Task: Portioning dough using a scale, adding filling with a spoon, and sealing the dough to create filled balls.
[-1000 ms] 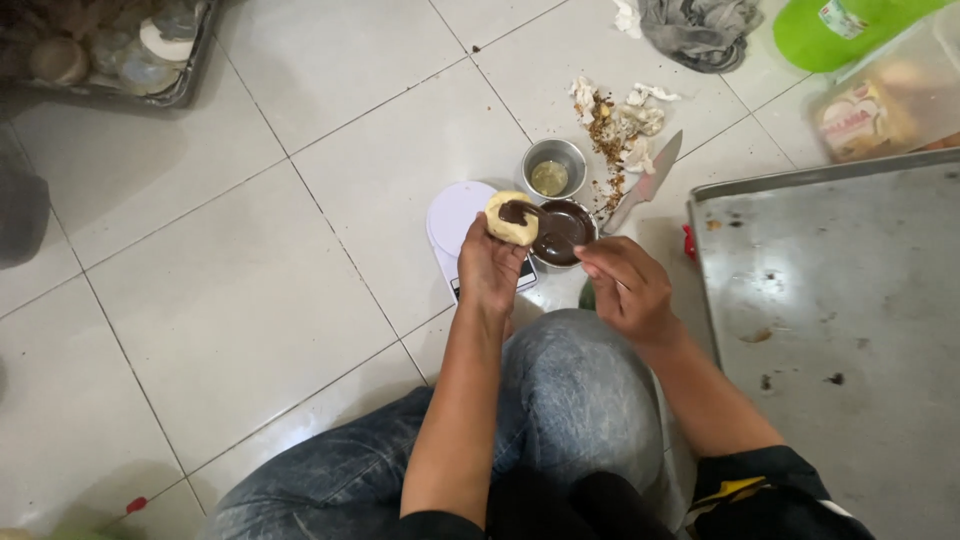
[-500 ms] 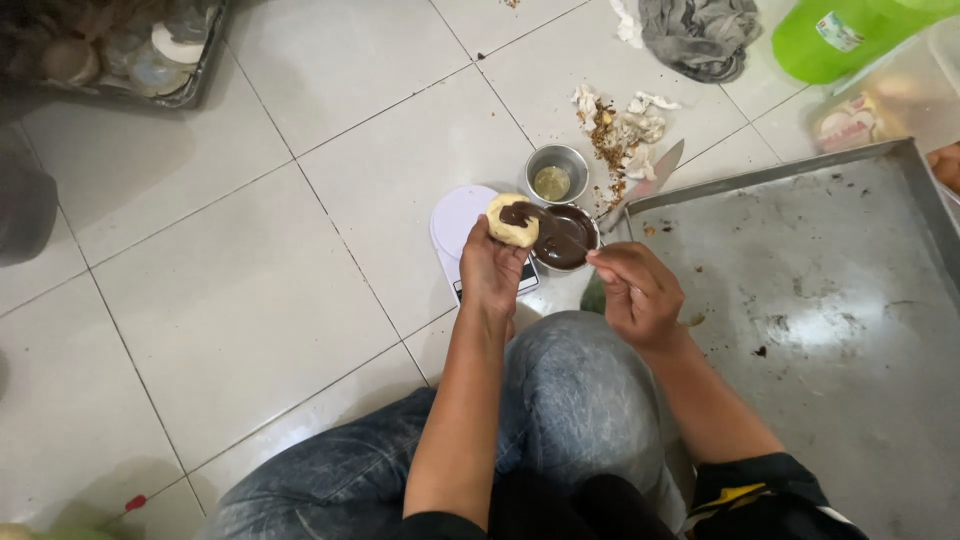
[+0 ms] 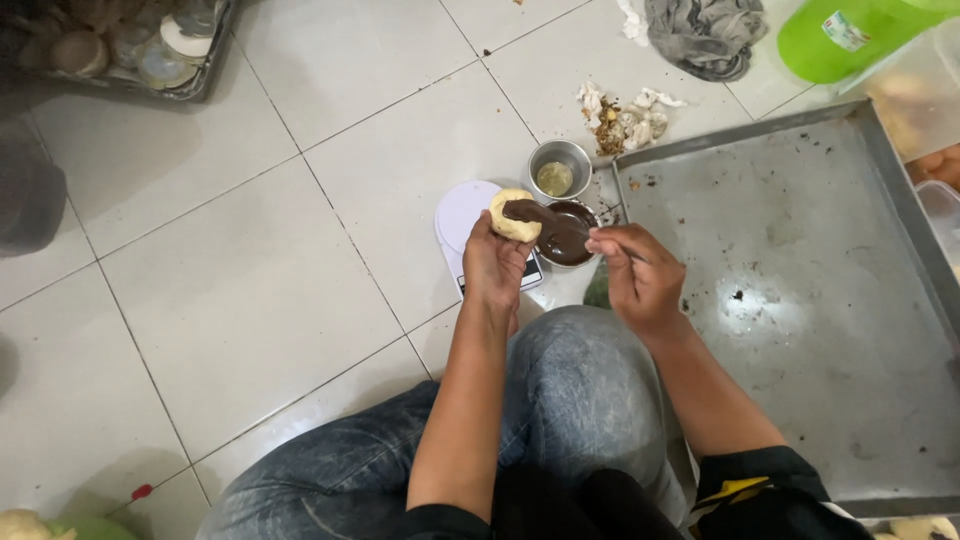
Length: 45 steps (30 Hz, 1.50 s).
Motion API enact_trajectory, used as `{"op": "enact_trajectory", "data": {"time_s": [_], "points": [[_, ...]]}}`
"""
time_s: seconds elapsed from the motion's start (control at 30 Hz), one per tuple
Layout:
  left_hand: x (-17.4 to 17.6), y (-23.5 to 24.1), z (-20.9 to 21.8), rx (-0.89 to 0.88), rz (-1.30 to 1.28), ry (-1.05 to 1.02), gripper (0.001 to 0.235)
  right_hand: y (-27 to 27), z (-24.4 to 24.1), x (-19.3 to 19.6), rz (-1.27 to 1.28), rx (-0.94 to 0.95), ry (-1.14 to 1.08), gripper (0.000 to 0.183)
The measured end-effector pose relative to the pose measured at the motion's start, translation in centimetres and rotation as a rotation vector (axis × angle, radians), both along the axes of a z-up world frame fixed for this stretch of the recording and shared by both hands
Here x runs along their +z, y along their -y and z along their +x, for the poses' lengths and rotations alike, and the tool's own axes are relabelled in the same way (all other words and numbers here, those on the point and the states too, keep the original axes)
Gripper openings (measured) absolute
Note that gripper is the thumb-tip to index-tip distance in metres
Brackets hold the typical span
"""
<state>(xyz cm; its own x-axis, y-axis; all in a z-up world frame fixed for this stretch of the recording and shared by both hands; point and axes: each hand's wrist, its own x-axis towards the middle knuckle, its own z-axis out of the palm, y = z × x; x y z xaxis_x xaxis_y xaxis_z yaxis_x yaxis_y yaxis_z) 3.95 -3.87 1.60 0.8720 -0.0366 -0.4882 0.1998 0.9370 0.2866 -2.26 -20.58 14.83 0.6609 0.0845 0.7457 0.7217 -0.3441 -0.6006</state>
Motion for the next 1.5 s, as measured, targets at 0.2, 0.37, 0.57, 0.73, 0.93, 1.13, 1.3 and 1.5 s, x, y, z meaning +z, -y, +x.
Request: {"op": "enact_trajectory", "data": {"time_s": [0.2,0.37,0.57,0.73,0.93,1.13,1.3,1.5], "points": [[1.2,-0.5,0.0,-0.015,-0.009,0.005,0.058,1.2,2.3,-0.6,0.407,-0.047,-0.353,0.029],[0.9,-0.4,0.8,-0.028,-0.039,0.026,0.059,2.5,3.3,1.3,0.79,0.035,-0.613,0.022],[-0.6,-1.4,0.9,-0.031,-0.061,0.029,0.056,5.7,4.9,-1.1,0.883,-0.022,-0.585,0.024],[-1.2,-4.7,-0.4,0.018,-0.057,0.015,0.056,4.1,4.8,-7.0,0.271,-0.285,-0.588,0.027],[4.6,-8.5,-4.6,-0.01,0.02,0.065,0.062,4.4,7.9,-16.9,-0.066,-0.352,-1.067,0.033],[6.0,-12.7,-7.6,-0.029,0.1,0.083,0.067,8.5,1.6,-14.7,-0.38,-0.383,-0.914,0.04],[7.7,-15.3,-10.0,0.045,0.15,0.061,0.066,15.5,-10.0,-11.4,-0.665,-1.066,-0.462,0.042],[9.9,-16.5,-12.1,0.089,0.154,0.082,0.064,24.4,-18.5,-16.0,-0.403,-1.238,-1.054,0.046]]}}
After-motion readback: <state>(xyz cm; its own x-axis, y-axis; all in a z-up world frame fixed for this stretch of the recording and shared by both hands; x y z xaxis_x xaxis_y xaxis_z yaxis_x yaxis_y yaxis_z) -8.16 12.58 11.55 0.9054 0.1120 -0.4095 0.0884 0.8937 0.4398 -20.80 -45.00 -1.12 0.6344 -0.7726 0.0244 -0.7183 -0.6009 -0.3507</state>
